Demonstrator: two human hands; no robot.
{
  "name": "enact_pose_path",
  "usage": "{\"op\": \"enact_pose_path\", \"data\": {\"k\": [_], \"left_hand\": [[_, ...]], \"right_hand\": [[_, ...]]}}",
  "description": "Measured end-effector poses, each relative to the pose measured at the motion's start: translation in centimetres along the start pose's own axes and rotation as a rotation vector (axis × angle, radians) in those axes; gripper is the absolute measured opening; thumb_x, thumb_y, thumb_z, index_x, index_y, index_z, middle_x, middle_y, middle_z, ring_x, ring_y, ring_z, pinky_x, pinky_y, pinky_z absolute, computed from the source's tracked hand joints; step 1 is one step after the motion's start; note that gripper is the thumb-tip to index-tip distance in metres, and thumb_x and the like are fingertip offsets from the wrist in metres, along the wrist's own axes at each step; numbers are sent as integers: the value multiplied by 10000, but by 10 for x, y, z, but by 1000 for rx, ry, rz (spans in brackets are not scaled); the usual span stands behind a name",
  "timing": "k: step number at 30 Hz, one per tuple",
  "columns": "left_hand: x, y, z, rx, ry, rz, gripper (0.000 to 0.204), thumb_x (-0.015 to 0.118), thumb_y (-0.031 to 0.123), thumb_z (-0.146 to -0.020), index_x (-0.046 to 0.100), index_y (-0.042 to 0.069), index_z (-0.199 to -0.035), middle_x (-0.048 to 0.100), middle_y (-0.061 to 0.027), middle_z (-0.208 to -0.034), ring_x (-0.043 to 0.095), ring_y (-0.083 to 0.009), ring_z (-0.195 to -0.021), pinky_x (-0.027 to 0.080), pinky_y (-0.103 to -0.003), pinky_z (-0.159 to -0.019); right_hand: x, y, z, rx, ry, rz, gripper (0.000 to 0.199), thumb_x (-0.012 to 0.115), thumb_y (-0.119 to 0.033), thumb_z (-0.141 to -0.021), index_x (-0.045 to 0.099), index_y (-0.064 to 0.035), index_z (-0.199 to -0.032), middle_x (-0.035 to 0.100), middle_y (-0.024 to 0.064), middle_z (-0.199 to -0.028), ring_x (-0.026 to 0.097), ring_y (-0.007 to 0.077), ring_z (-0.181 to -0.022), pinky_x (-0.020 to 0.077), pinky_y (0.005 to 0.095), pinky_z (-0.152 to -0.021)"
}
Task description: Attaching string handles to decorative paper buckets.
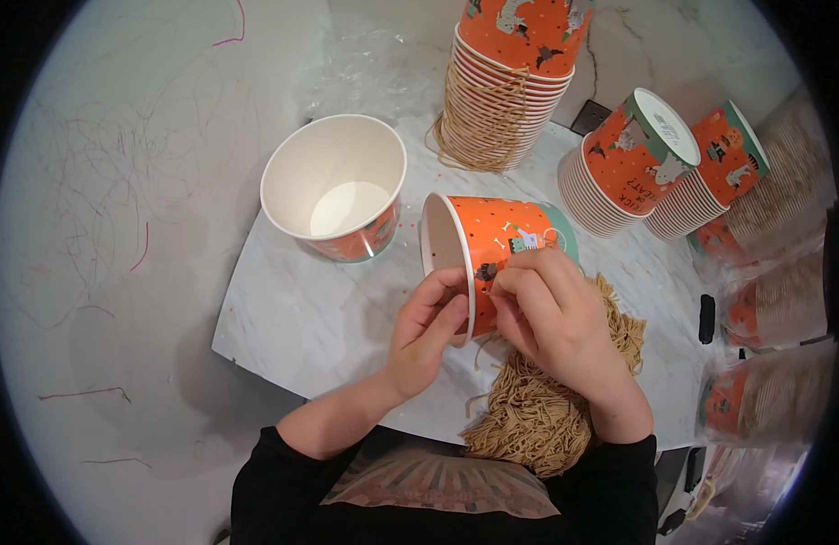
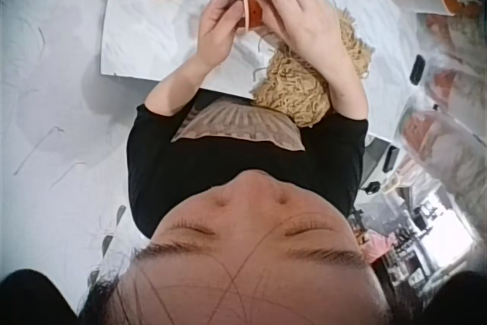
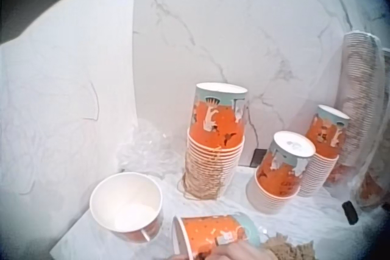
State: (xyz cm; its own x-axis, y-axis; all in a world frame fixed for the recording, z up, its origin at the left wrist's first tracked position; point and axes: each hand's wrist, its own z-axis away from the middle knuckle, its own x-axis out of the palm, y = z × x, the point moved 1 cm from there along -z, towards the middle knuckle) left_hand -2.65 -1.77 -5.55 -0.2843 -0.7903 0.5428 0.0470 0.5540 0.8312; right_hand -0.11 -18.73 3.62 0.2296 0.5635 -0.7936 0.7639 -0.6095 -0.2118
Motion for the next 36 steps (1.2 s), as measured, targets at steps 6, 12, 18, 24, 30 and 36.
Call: {"op": "enact_pose_path", "data": {"k": [6,12,18,24,30,36], "left_hand": [[-6,-5,0,-22,-26,-6,309,463,119,-1085,492,7,-1371,637,-44,-1196,619,-94,-1006,511,-257,-841],[-6,-5,-1,-7,-26,-10,273,488,123,-1083,513,1,-1327,646,-47,-1181,630,-98,-1025,521,-261,-870],[-9,-10,-2,11,27,-82,224,522,104,-1073,535,0,-1270,650,-45,-1171,625,-87,-1032,508,-249,-898],[-9,-8,-3,73,22,-163,174,527,92,-1068,544,8,-1221,643,-39,-1137,610,-77,-1025,496,-239,-898],[-1,-9,-1,256,136,-301,90,440,69,-1060,505,26,-1104,581,-41,-1058,530,-62,-886,456,-224,-795],[-12,-1,-1,740,265,-623,65,507,88,-982,523,27,-999,553,-152,-1089,522,-177,-845,455,-302,-825]], "right_hand": [[1,0,0,6,4,20,240,759,-68,-777,619,-54,-971,613,64,-969,635,241,-824,540,344,-631],[2,0,-1,-2,12,29,236,760,-65,-775,625,-51,-968,614,68,-963,634,244,-826,542,342,-635],[1,0,1,-11,3,8,238,766,-65,-770,632,-52,-967,613,69,-962,634,254,-829,544,354,-653],[0,-1,3,7,-13,-47,240,767,-63,-782,641,-56,-985,618,67,-950,640,273,-833,543,364,-674],[-17,-5,4,323,-145,-433,240,719,-36,-877,612,-37,-1092,619,74,-888,641,236,-808,535,333,-701],[-24,7,11,600,-227,-1017,157,631,-52,-987,576,-31,-1133,569,-6,-844,539,72,-740,460,245,-668]]}}
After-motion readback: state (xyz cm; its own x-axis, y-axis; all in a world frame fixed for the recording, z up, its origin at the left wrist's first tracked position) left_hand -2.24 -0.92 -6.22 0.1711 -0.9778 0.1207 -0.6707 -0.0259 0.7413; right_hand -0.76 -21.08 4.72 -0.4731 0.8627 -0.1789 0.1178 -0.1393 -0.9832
